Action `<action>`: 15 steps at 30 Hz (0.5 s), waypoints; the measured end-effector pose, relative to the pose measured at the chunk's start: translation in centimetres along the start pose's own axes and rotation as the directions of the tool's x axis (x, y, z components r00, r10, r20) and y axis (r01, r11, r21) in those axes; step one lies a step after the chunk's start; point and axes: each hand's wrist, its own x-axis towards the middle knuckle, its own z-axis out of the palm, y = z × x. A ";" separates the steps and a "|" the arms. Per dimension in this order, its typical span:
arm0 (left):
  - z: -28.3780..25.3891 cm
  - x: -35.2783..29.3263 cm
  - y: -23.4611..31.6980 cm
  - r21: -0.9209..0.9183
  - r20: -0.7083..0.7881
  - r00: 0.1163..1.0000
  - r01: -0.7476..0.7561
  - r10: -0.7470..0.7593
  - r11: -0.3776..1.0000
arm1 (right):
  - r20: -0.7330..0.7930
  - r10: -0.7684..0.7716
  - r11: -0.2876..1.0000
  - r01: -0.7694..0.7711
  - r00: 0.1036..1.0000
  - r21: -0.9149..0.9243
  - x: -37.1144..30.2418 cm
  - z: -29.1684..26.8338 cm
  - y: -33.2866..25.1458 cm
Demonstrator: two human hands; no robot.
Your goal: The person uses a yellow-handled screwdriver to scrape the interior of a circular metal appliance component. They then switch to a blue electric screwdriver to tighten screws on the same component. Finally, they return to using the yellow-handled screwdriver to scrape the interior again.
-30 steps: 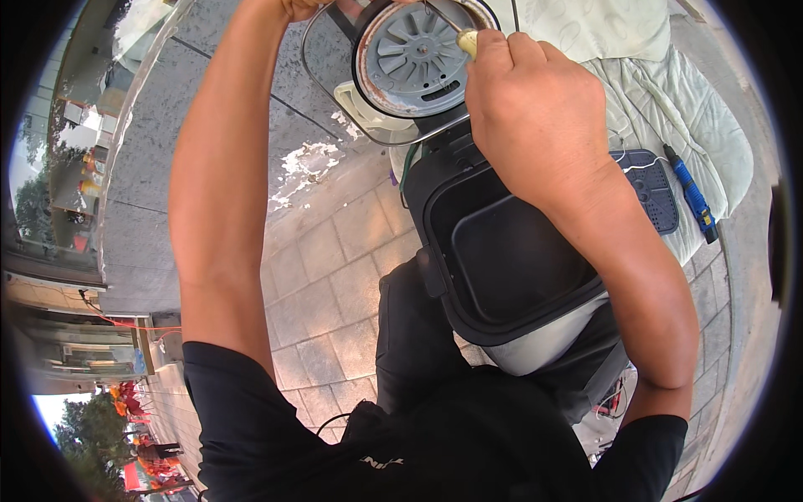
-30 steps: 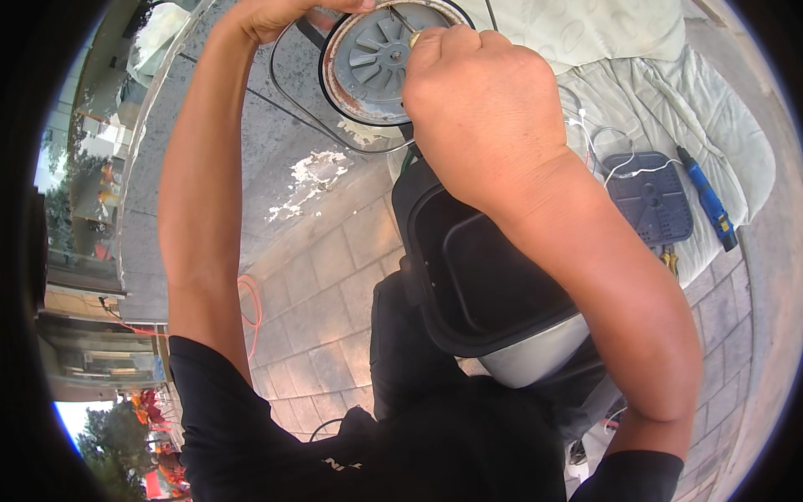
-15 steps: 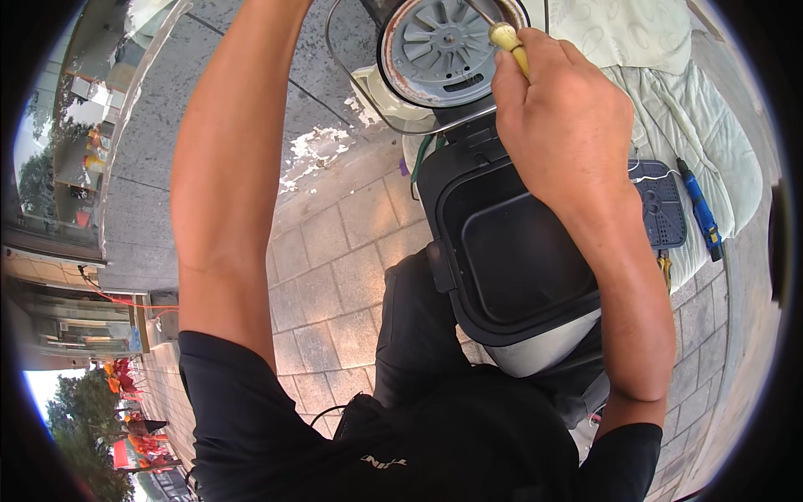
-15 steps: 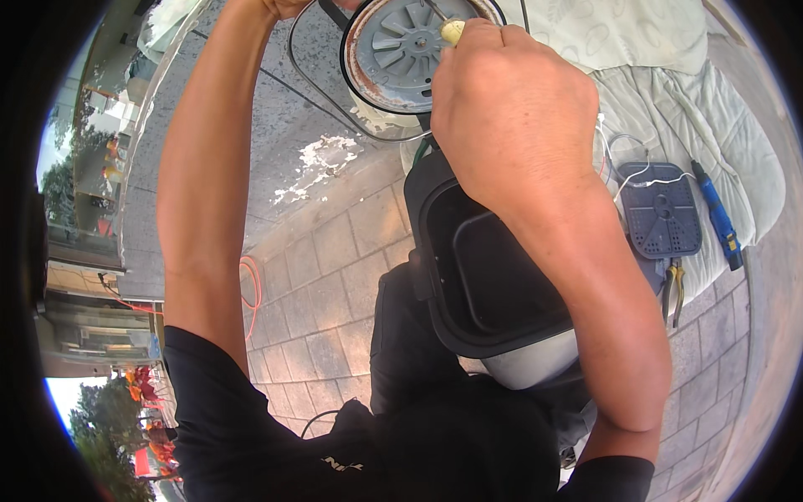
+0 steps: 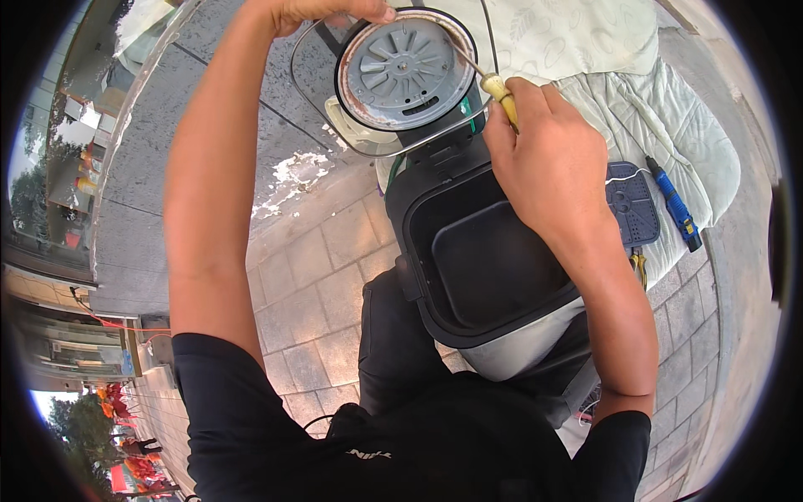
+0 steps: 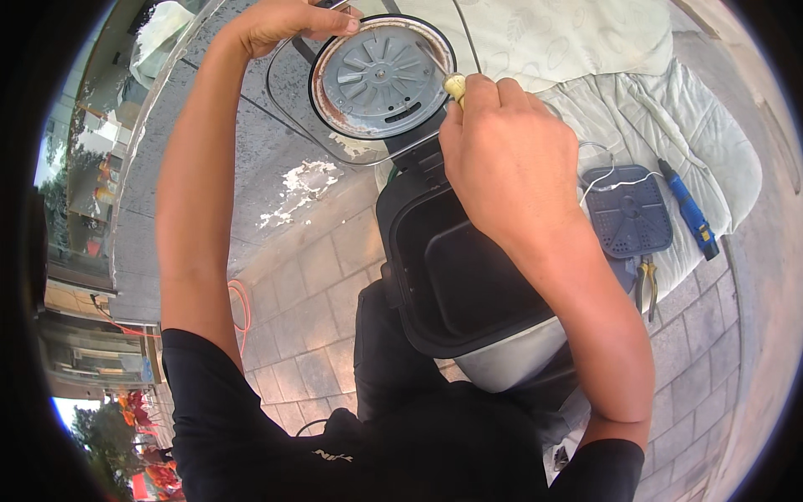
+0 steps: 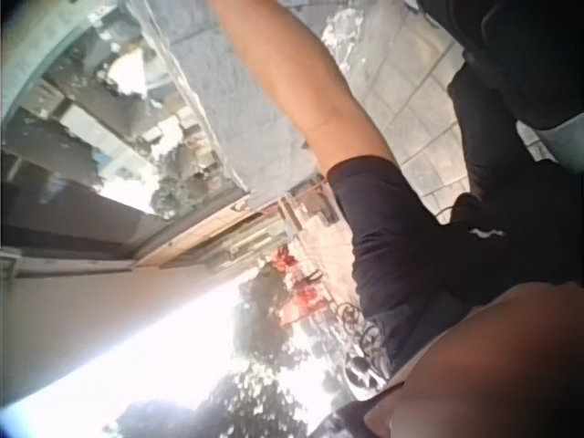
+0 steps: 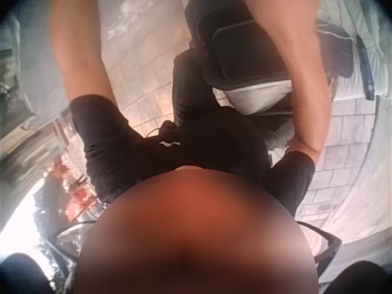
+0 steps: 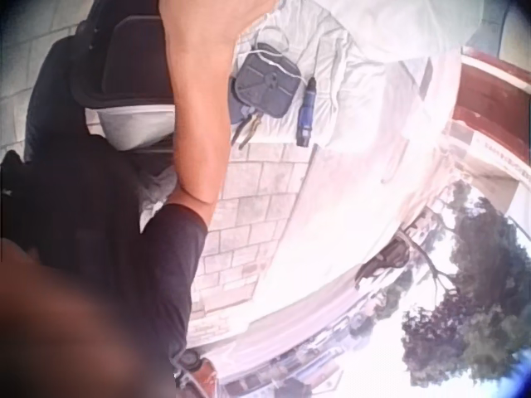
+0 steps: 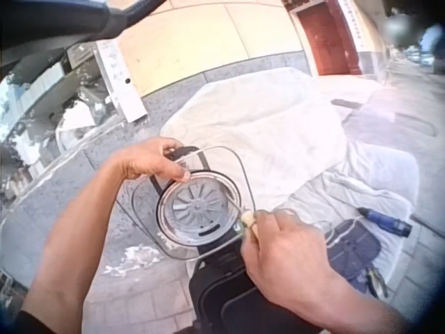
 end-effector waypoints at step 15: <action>7.1 8.2 12.4 0.853 0.175 0.978 -0.092 -0.116 0.514 | -0.028 0.010 1.000 -0.009 1.000 0.027 -0.8 4.0 5.0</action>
